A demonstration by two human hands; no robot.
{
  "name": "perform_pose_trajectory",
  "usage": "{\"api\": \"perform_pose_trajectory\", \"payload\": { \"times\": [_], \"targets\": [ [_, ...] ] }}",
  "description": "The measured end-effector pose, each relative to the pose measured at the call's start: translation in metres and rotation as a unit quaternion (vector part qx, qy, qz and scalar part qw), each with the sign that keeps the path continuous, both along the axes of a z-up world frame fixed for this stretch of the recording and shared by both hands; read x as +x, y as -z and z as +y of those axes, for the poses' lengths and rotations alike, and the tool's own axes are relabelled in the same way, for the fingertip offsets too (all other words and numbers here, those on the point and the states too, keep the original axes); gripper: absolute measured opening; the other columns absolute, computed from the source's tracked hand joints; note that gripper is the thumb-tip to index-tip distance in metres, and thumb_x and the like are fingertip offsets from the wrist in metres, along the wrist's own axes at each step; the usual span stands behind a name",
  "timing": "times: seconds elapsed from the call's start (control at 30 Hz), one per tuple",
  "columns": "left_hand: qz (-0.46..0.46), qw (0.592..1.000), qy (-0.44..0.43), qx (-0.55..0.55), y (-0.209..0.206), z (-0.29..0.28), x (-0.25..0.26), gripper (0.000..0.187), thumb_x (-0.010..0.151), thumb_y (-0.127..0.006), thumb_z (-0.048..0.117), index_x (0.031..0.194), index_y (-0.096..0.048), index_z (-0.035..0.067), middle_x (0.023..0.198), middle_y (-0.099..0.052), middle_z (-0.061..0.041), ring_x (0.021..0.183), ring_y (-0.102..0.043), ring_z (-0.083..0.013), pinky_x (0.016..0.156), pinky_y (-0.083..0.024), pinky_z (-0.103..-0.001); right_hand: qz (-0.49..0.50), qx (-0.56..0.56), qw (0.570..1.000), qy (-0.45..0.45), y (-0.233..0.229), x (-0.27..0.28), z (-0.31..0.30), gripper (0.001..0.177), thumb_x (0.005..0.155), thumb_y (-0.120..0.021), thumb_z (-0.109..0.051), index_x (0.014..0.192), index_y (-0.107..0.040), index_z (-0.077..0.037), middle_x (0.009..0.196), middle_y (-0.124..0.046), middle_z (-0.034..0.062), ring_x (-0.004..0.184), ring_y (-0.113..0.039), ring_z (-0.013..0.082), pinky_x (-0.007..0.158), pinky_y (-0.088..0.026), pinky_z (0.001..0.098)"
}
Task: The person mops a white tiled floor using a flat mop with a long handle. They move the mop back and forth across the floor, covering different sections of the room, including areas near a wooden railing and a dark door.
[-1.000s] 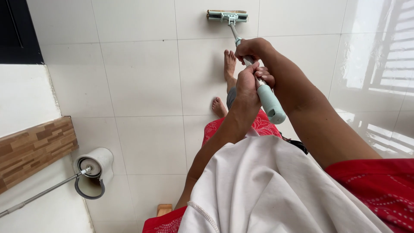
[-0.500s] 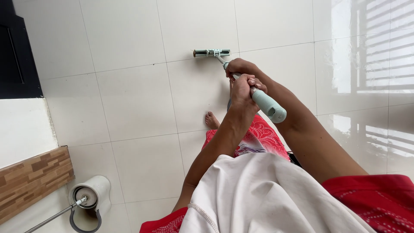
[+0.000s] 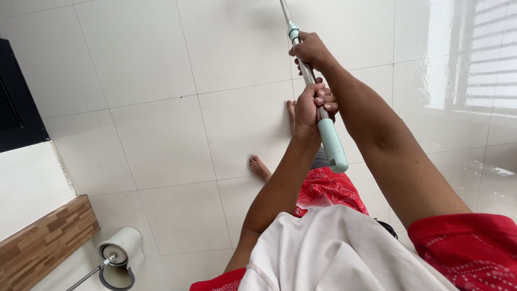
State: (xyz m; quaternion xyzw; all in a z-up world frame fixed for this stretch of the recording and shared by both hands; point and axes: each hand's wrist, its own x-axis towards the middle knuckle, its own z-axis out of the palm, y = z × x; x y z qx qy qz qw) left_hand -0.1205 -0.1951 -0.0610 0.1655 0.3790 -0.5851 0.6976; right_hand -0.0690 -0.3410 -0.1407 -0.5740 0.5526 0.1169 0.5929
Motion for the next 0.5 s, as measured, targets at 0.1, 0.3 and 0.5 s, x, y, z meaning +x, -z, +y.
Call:
{"api": "perform_pose_trajectory", "payload": {
  "times": [0.1, 0.3, 0.5],
  "targets": [
    [-0.007, 1.0, 0.006, 0.023, 0.027, -0.056, 0.019, 0.021, 0.09, -0.054, 0.01, 0.108, -0.051, 0.02, 0.065, -0.041, 0.009, 0.045, -0.037, 0.0024, 0.038, -0.034, -0.014, 0.005, 0.005, 1.0, 0.005, 0.03, 0.017, -0.059, 0.071, 0.096, -0.061, -0.008, 0.161, -0.033, -0.013, 0.087, -0.06, 0.0105, 0.066, -0.059, 0.0192, 0.049, -0.061, 0.0385],
    [-0.044, 0.997, 0.017, 0.067, 0.041, -0.118, 0.037, 0.021, 0.089, -0.054, 0.01, 0.108, -0.051, 0.018, 0.066, -0.038, 0.007, 0.046, -0.035, 0.002, 0.037, -0.033, -0.015, 0.074, 0.029, 0.994, -0.069, 0.04, 0.042, -0.118, 0.062, 0.1, -0.049, -0.009, 0.158, -0.028, -0.019, 0.091, -0.056, 0.0109, 0.072, -0.058, 0.0195, 0.057, -0.063, 0.0382],
    [0.043, 0.998, -0.048, 0.02, 0.05, -0.123, 0.018, 0.013, 0.101, -0.061, 0.032, 0.111, -0.054, 0.025, 0.074, -0.039, 0.007, 0.05, -0.036, 0.0008, 0.04, -0.033, -0.014, 0.194, 0.046, 0.963, -0.18, 0.039, 0.051, -0.131, 0.066, 0.097, -0.035, -0.008, 0.157, -0.01, -0.02, 0.095, -0.061, 0.013, 0.068, -0.067, 0.0259, 0.059, -0.063, 0.0445]
  ]
}}
